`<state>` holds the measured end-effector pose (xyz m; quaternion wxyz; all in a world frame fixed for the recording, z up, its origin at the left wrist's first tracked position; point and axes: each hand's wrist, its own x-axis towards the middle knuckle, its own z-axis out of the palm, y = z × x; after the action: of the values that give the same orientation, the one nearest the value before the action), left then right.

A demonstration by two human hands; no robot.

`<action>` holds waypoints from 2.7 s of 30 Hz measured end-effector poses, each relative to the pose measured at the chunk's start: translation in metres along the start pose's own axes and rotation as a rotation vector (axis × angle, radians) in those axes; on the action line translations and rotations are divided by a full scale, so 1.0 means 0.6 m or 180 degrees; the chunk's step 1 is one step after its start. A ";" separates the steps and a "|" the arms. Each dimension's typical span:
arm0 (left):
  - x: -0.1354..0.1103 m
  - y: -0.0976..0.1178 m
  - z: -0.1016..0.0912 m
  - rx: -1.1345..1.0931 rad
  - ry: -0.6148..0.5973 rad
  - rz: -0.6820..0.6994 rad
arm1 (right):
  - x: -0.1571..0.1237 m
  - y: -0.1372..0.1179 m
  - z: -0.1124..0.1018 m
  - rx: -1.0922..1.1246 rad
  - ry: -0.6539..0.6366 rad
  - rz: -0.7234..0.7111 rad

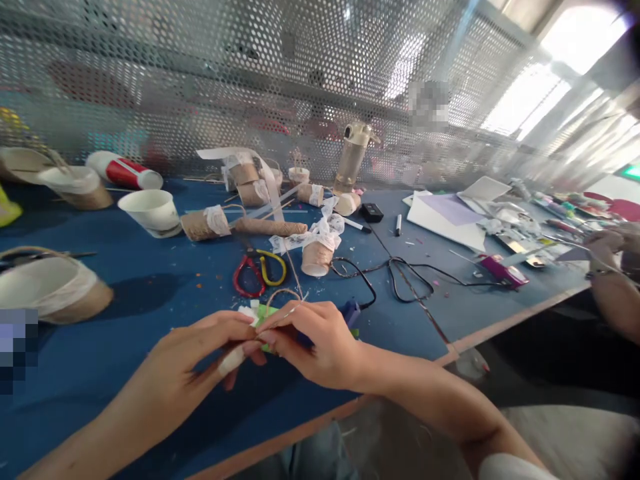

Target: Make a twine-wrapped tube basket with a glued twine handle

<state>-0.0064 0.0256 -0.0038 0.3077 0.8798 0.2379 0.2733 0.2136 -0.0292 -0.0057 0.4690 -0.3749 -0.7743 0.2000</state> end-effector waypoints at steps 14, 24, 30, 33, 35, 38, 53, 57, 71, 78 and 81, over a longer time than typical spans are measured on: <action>-0.015 -0.001 0.012 0.0273 0.0618 -0.0263 | -0.003 0.000 0.003 0.0320 0.0026 0.0309; 0.014 0.018 0.021 0.0521 0.0609 -0.0012 | -0.004 0.016 0.005 0.0416 0.0261 0.0436; 0.034 0.015 0.019 0.0533 0.0584 0.0290 | -0.003 0.017 0.002 0.0391 0.0442 0.0415; 0.034 0.013 0.015 0.0091 0.0273 0.0066 | -0.003 0.015 0.001 0.0356 0.0495 0.0264; 0.032 0.010 0.010 -0.0223 -0.0045 -0.0085 | -0.003 0.015 0.001 0.0372 0.0482 0.0144; 0.031 0.008 0.003 -0.0605 -0.0294 -0.0208 | 0.000 0.014 0.000 0.0396 0.0409 0.0092; 0.005 0.006 0.022 0.0264 0.0673 0.0374 | 0.003 0.003 0.003 0.0520 0.0342 0.0294; 0.006 -0.001 0.023 0.0773 0.0709 0.0632 | 0.001 0.005 0.006 0.0509 0.0372 0.0113; 0.007 -0.009 0.016 0.0412 0.0492 0.0450 | 0.004 0.003 0.000 0.0240 0.0295 0.0181; 0.003 0.000 0.020 0.0504 0.0811 0.0449 | 0.001 -0.001 0.006 0.0249 0.0308 0.0306; 0.001 0.007 0.020 0.0841 0.0922 0.0601 | 0.002 -0.001 0.009 0.0181 0.0422 0.0251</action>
<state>0.0029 0.0182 -0.0086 0.1253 0.8824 0.2298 0.3909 0.2086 -0.0283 -0.0072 0.5214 -0.4040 -0.7202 0.2149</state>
